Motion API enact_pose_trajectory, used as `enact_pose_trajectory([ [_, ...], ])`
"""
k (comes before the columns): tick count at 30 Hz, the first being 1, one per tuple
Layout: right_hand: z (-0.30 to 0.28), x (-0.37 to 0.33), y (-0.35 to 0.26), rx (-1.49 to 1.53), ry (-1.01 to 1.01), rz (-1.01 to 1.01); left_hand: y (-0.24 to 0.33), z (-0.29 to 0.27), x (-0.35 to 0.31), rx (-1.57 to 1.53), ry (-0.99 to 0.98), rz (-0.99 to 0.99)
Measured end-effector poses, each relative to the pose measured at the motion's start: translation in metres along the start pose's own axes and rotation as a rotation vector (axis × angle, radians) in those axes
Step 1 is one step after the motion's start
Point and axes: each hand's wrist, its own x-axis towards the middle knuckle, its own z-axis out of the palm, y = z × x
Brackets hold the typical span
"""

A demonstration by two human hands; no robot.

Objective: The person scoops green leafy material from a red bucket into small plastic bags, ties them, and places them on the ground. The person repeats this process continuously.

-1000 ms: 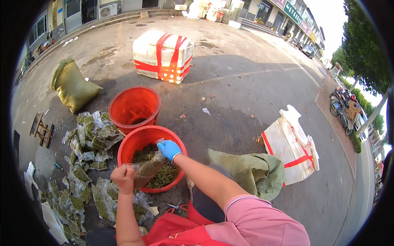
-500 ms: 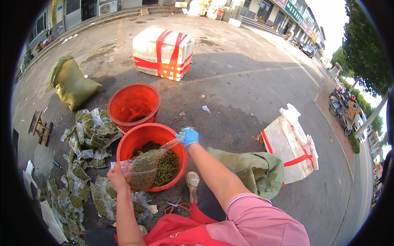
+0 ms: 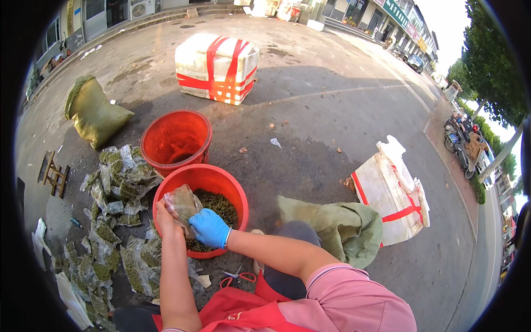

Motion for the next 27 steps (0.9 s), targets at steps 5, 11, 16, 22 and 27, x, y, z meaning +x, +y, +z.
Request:
enact_pose_trajectory([
  [5,-0.019,0.018,0.016,0.303,0.073,0.42,0.026,-0.01,-0.027,0.356,-0.113,0.125],
  [11,-0.001,0.025,0.034,0.296,0.0,0.591,-0.023,-0.055,-0.104,1.423,-0.367,0.479],
  [16,-0.001,0.033,0.039,0.351,0.053,0.641,-0.026,-0.065,-0.091,1.604,-0.344,0.962],
  [22,-0.044,0.044,0.019,0.08,-0.131,0.635,0.004,-0.045,-0.092,1.596,-0.496,1.183],
  [27,-0.023,0.036,0.038,0.081,-0.4,0.621,-0.006,-0.051,-0.086,1.546,-0.393,1.022],
])
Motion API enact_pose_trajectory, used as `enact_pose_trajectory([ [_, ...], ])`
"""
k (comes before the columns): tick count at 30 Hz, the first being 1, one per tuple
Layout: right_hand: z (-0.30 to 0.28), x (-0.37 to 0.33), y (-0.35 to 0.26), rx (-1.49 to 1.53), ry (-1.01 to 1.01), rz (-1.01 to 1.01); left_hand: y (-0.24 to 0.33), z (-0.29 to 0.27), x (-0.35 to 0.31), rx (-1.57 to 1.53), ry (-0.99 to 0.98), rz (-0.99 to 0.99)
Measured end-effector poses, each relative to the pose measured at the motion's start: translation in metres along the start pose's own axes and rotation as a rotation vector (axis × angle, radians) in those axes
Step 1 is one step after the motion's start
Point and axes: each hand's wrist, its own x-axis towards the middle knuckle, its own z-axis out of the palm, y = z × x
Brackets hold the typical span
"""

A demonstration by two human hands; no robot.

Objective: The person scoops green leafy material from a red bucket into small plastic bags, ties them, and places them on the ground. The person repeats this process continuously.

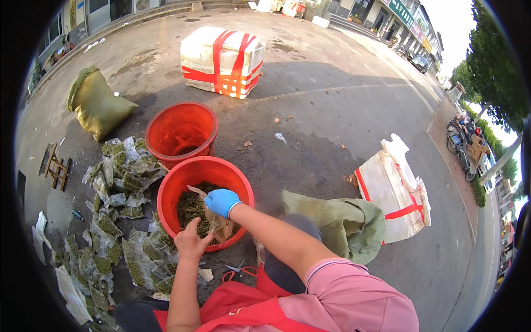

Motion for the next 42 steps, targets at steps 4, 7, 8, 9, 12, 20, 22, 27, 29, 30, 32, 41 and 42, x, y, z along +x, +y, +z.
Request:
enact_pose_trajectory([
  [4,-0.004,-0.001,-0.007,0.143,0.035,0.017,-0.001,-0.002,-0.007,-0.046,0.025,0.157],
  [7,-0.009,-0.007,-0.016,0.273,0.129,-0.01,0.007,-0.011,0.002,-0.083,0.064,0.27],
  [8,-0.004,-0.004,-0.012,0.314,0.161,-0.057,0.01,-0.014,0.004,-0.102,0.059,0.311],
  [9,-0.001,-0.001,-0.009,0.355,0.193,-0.104,0.01,-0.015,0.004,-0.136,0.051,0.237],
  [12,0.0,0.01,-0.005,0.435,0.267,-0.116,0.0,-0.021,0.002,-0.265,0.075,-0.009],
  [20,-0.005,0.022,-0.02,0.249,0.325,-0.119,-0.227,-0.031,-0.065,-0.463,0.341,-0.895],
  [22,0.007,0.037,-0.024,0.216,0.352,-0.193,-0.316,-0.018,-0.133,-0.496,0.347,-0.976],
  [27,0.016,0.041,0.013,0.353,0.401,-0.327,-0.318,-0.01,-0.171,-0.016,0.183,-1.159],
  [29,0.021,0.043,0.031,0.622,0.254,-0.181,-0.301,-0.006,-0.151,0.047,0.022,-1.326],
  [30,0.023,0.049,0.025,0.846,0.166,-0.18,-0.314,-0.002,-0.165,0.066,0.011,-1.347],
  [32,0.032,0.055,0.001,0.818,0.125,-0.212,-0.324,0.004,-0.184,0.048,-0.023,-1.333],
  [41,0.029,0.047,-0.038,0.507,0.178,-0.172,-0.333,0.017,-0.184,0.499,-0.139,-1.384],
  [42,0.03,0.046,-0.042,0.481,0.174,-0.136,-0.341,0.018,-0.187,0.5,-0.223,-1.362],
])
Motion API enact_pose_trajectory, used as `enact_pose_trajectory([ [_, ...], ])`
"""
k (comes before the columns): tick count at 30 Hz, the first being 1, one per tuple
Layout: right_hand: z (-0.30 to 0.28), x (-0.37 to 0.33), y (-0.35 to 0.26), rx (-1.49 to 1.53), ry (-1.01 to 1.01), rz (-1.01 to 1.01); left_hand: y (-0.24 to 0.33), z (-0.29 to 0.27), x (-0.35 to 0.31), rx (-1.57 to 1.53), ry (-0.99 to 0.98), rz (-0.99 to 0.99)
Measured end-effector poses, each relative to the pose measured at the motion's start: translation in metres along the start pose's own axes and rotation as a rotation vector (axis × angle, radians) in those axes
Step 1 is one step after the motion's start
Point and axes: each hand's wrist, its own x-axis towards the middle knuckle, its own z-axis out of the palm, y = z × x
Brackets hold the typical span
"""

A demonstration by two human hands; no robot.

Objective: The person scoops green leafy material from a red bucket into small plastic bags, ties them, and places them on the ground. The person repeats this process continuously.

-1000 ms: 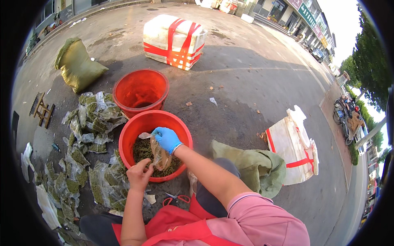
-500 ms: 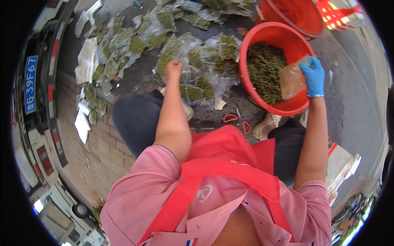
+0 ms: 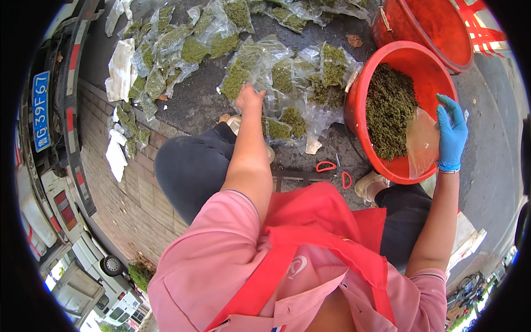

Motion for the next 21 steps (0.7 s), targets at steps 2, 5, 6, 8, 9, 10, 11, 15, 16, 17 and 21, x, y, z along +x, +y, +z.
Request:
enact_pose_trajectory([
  [2,-0.004,-0.002,0.006,0.003,0.016,-0.008,0.0,-0.001,0.014,0.087,-0.102,0.075],
  [5,-0.004,0.0,0.005,0.033,0.03,0.034,-0.012,-0.019,0.027,-0.114,0.031,-0.022],
  [6,-0.002,0.001,0.003,0.049,0.033,0.057,-0.013,-0.024,0.026,-0.243,0.084,-0.086],
  [8,0.005,-0.002,0.007,0.195,-0.026,0.007,-0.002,-0.061,0.017,-0.501,0.189,-0.192],
  [9,0.01,-0.005,0.009,0.269,-0.055,-0.019,0.008,-0.078,0.009,-0.719,0.171,-0.13],
  [10,0.014,-0.006,0.003,0.234,-0.118,-0.035,0.012,-0.089,0.008,-0.992,0.175,-0.083],
  [11,0.017,-0.007,-0.005,0.179,-0.171,-0.008,0.022,-0.097,0.009,-1.271,0.166,-0.023],
  [15,0.025,-0.02,-0.026,0.041,-0.265,-0.164,0.094,-0.179,-0.073,-1.726,-0.056,0.361],
  [16,0.025,-0.022,-0.033,0.092,-0.279,-0.194,0.108,-0.194,-0.092,-1.76,-0.125,0.488],
  [17,0.022,-0.023,-0.036,0.178,-0.303,-0.204,0.126,-0.212,-0.11,-1.773,-0.17,0.531],
  [21,0.021,-0.037,-0.06,-0.008,-0.059,-0.493,0.181,-0.252,-0.173,-1.85,-0.362,0.626],
])
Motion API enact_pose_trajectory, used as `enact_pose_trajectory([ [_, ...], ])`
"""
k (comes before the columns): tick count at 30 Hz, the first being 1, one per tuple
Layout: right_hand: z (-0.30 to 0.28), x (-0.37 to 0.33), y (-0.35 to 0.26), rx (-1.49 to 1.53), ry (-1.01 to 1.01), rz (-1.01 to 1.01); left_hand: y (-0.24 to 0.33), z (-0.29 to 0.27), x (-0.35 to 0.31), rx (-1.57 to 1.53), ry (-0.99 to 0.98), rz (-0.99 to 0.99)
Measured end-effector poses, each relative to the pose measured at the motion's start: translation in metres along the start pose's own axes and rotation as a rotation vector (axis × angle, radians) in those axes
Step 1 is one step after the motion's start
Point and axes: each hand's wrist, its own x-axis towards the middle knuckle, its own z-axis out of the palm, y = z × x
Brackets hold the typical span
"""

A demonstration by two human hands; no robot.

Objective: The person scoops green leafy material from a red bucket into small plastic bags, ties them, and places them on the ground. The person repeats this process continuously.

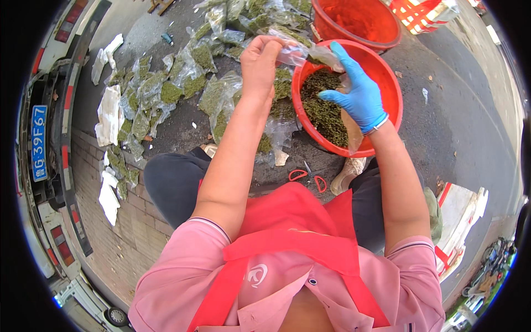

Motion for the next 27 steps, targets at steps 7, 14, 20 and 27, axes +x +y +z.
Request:
enact_pose_trajectory([
  [7,-0.065,-0.022,0.029,0.375,0.203,0.407,-0.026,0.086,-0.028,0.04,-0.305,-0.143],
  [14,-0.008,-0.058,0.03,-0.194,0.009,0.297,-0.07,0.056,-0.064,0.599,-0.379,-0.667],
  [20,-0.039,-0.067,0.022,-0.16,-0.248,0.283,-0.092,0.054,-0.044,0.48,-0.611,-0.387],
  [27,-0.097,-0.048,0.025,-0.178,-0.011,0.36,-0.111,0.064,-0.074,0.941,-0.646,0.015],
])
